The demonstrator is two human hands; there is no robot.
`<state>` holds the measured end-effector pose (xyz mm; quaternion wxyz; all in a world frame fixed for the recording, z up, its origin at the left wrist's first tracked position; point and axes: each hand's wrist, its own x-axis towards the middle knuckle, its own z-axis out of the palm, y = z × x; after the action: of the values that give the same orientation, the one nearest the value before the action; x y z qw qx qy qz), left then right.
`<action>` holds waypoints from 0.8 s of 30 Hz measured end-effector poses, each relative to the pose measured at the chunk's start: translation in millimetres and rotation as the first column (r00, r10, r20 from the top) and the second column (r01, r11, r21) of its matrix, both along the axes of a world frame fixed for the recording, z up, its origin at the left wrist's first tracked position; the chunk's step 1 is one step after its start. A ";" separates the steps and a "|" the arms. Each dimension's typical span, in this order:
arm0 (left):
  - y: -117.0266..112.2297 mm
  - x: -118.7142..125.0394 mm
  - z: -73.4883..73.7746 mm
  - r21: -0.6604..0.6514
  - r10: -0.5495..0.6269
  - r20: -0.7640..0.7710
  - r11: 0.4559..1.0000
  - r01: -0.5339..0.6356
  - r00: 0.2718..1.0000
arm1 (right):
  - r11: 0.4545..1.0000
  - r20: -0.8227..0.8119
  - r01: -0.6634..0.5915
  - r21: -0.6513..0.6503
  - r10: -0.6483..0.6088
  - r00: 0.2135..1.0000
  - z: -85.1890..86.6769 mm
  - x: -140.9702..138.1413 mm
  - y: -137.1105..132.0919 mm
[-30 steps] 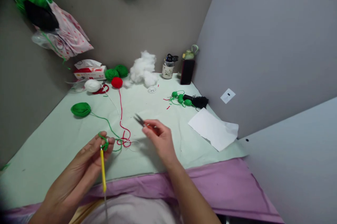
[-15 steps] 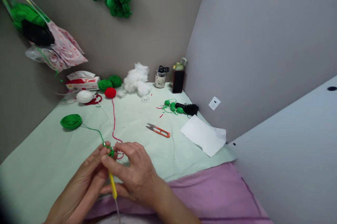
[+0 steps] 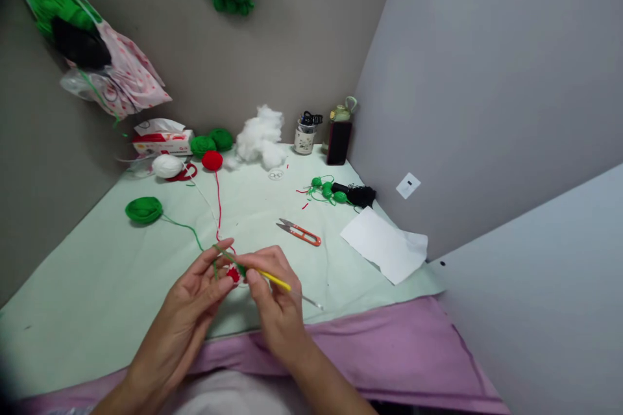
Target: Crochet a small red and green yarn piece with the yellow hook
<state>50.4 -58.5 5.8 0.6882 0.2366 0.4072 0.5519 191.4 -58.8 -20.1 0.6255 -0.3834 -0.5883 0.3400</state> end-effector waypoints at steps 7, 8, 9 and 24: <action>17.9 -15.9 0.1 0.150 -0.202 -0.245 0.958 0.243 0.948 | 0.963 -0.338 -0.167 -0.212 0.088 0.937 4.9 5.3 12.0; 26.1 -24.9 2.2 0.158 -0.253 -0.341 0.934 0.320 0.906 | 0.952 -0.402 -0.206 -0.226 0.102 0.910 7.4 11.8 13.2; 35.8 -35.7 5.1 0.156 -0.302 -0.425 0.904 0.398 0.853 | 0.944 -0.453 -0.239 -0.227 0.115 0.884 10.1 19.8 14.2; 97.2 -188.5 60.2 0.272 0.312 -0.773 0.950 -0.155 0.553 | 0.971 -0.718 -0.234 0.058 0.203 0.666 32.8 110.5 20.5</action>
<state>-138.1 38.7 66.0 0.3248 0.4631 0.6530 0.5035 301.9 -38.3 12.7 0.7525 -0.1587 -0.3314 0.5466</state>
